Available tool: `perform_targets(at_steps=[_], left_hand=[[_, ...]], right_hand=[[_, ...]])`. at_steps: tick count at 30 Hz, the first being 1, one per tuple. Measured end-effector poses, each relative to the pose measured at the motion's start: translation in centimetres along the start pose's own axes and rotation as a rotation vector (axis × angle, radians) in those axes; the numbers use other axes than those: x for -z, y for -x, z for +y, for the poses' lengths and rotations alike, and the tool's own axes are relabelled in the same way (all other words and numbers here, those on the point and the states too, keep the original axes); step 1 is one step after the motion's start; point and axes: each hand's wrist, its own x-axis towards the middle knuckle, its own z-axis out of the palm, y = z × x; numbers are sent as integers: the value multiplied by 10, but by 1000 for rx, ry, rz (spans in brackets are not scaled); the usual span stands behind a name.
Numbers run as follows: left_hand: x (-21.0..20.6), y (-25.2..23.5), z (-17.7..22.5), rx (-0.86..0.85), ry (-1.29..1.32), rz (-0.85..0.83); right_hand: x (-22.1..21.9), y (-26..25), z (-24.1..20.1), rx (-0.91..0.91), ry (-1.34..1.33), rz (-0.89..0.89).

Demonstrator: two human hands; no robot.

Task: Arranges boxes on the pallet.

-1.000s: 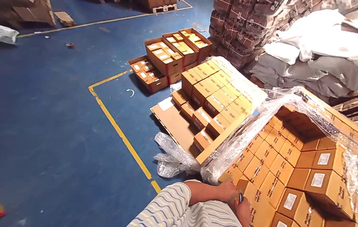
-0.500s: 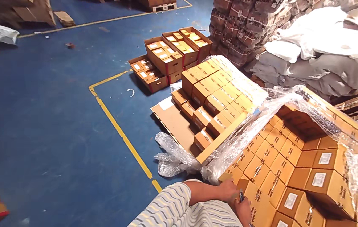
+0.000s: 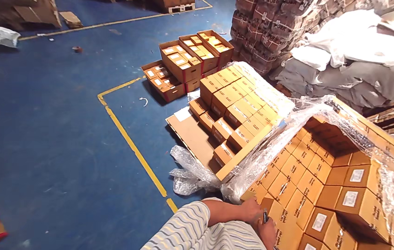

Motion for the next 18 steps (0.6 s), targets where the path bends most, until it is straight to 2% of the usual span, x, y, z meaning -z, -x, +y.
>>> perform_targets(at_steps=[18], left_hand=[[-3,-1,-1,-3,-8,1]], right_hand=[[-8,0,0,-15,-1,31]])
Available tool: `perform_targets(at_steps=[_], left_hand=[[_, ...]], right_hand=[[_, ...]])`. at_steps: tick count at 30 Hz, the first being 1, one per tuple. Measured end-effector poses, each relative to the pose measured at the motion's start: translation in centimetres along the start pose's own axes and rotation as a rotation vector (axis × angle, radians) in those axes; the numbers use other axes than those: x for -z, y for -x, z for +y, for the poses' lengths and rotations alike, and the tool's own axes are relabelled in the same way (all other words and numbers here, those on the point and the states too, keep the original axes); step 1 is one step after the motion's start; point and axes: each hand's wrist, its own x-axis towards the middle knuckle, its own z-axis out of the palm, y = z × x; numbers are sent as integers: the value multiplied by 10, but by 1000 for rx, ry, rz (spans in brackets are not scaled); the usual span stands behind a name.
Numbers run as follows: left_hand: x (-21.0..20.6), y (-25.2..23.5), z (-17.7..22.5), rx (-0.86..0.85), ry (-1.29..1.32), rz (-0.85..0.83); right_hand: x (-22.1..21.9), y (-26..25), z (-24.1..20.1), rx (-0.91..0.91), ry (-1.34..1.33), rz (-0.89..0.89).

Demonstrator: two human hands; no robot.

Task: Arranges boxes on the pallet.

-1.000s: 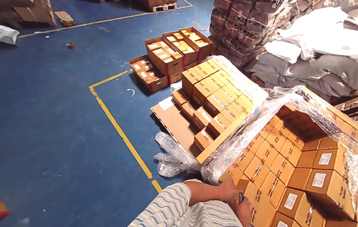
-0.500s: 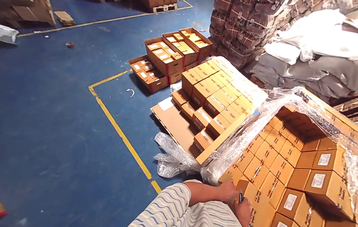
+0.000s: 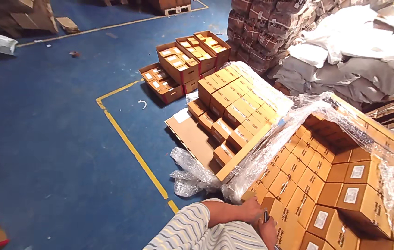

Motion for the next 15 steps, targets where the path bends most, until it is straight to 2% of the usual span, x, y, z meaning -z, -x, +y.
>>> perform_targets(at_steps=[15], left_hand=[[-4,-3,-2,-17,-53,-4]], right_hand=[[-2,-2,0,-6,-20,-26]])
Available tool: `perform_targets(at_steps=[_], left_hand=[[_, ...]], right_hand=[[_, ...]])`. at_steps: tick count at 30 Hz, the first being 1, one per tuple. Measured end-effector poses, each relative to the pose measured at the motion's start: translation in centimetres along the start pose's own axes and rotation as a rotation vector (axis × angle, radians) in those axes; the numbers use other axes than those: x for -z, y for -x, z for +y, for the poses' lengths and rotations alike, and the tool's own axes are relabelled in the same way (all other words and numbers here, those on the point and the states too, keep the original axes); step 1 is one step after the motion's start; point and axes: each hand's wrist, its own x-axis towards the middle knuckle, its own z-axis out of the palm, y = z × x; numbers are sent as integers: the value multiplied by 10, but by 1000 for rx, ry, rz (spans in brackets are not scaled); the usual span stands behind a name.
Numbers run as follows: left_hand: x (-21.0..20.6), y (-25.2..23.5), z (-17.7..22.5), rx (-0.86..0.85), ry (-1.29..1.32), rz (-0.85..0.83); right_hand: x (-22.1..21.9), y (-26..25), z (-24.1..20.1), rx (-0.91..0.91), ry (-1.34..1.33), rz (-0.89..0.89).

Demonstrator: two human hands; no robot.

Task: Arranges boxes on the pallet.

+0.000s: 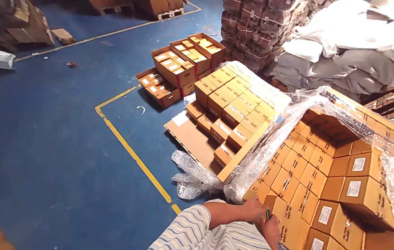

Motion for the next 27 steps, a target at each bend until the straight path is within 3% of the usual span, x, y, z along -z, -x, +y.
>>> perform_targets(at_steps=[27], left_hand=[[-1,-2,-1,4,-4,-8]], right_hand=[[-7,-1,0,-7,22,21]])
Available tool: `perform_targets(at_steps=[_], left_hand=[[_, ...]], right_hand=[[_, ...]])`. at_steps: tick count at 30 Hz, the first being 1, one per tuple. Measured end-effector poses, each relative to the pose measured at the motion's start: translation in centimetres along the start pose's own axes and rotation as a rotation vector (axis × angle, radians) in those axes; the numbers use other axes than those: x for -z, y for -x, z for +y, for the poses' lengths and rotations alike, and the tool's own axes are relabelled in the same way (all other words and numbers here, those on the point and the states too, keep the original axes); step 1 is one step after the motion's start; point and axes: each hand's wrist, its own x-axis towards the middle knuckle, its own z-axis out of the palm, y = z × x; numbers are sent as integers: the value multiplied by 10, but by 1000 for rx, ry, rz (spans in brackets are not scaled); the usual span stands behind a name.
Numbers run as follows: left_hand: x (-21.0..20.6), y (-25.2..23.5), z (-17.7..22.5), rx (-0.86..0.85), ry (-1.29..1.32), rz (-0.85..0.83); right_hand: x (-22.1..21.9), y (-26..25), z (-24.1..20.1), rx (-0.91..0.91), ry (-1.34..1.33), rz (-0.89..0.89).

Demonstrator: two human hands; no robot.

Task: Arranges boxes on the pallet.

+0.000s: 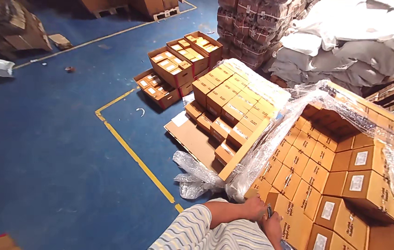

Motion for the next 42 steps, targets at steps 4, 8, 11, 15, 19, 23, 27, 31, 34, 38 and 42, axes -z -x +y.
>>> perform_targets(at_steps=[4,8,11,15,19,23,27,31,34,38,42], left_hand=[[3,0,0,4,5,-12],[14,2,4,14,-6,-54],[12,2,4,15,-2,-57],[8,1,3,13,-12,-53],[12,3,6,28,8,-49],[14,2,8,48,36,-65],[23,6,9,46,39,-60],[33,2,21,127,9,-194],[39,-9,24,175,-31,-256],[55,-35,34,263,46,-414],[45,-93,39,310,135,-285]], right_hand=[[2,0,0,-10,-2,-2],[7,2,-3,-17,-32,-15],[5,2,-3,-15,-17,-9],[5,0,-3,-20,-16,-19],[8,-1,-3,-33,-15,-42],[11,1,-2,-49,-36,-66],[29,7,4,-1,-105,-124],[56,7,25,34,-194,-254],[71,-9,44,84,-312,-317],[77,-37,76,132,-613,-334],[92,-70,105,20,-748,-284]])
